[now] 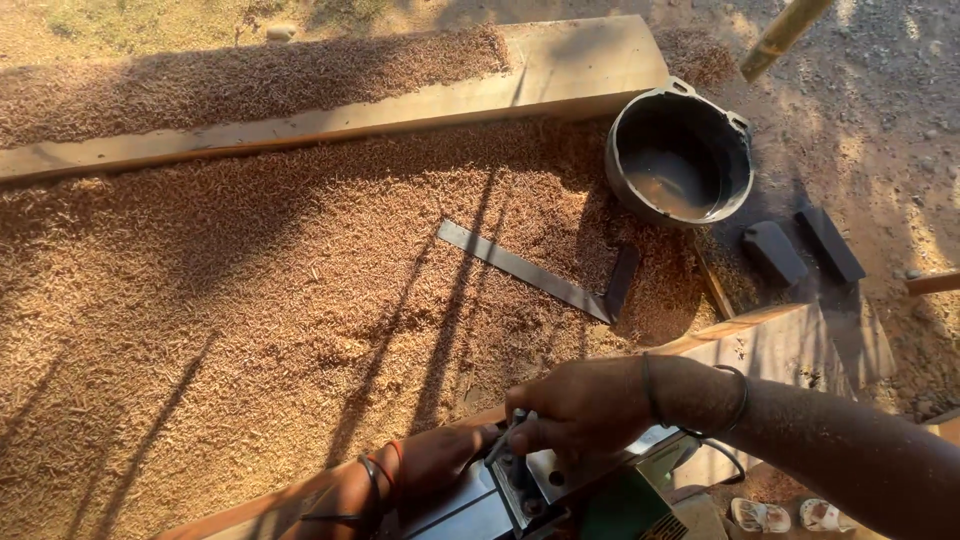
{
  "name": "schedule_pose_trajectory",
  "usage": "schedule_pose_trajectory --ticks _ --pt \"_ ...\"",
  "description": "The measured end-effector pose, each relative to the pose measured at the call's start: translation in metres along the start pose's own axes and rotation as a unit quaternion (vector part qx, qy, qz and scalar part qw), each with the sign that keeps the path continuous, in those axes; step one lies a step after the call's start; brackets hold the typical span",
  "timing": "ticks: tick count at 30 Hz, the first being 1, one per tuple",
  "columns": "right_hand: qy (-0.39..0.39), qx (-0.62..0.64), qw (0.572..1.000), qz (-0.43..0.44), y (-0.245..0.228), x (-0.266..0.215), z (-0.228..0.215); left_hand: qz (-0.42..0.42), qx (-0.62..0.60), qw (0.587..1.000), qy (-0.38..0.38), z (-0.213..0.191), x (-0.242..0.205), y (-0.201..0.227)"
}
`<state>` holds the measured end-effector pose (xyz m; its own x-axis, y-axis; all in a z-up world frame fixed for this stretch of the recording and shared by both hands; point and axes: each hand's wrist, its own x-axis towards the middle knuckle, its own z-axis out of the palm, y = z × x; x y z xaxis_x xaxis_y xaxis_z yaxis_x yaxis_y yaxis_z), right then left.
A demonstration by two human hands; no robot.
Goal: Adjusting and tightening the blade assembly on an electric wood planer using a ruler and a small wrench.
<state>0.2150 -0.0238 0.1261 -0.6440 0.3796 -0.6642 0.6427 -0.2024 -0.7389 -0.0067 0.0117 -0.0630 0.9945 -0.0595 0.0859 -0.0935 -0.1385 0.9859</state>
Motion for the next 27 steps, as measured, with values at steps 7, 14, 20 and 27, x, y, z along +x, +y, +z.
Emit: schedule_pose_trajectory --ticks 7,14,20,27 --pt "0.092 -0.237 0.945 0.205 -0.061 -0.014 0.015 -0.079 -0.165 0.983 0.021 -0.001 -0.005 0.03" --pt "0.132 -0.26 0.938 0.189 -0.058 -0.01 0.017 -0.116 -0.069 0.989 0.06 0.02 -0.027 -0.034" --pt "0.093 -0.306 0.938 0.136 -0.037 -0.01 0.012 -0.531 0.046 0.82 0.206 -0.035 -0.024 0.137" --pt "0.063 -0.26 0.955 0.126 -0.028 -0.008 -0.002 -0.139 -0.037 0.926 0.349 -0.008 -0.013 0.114"
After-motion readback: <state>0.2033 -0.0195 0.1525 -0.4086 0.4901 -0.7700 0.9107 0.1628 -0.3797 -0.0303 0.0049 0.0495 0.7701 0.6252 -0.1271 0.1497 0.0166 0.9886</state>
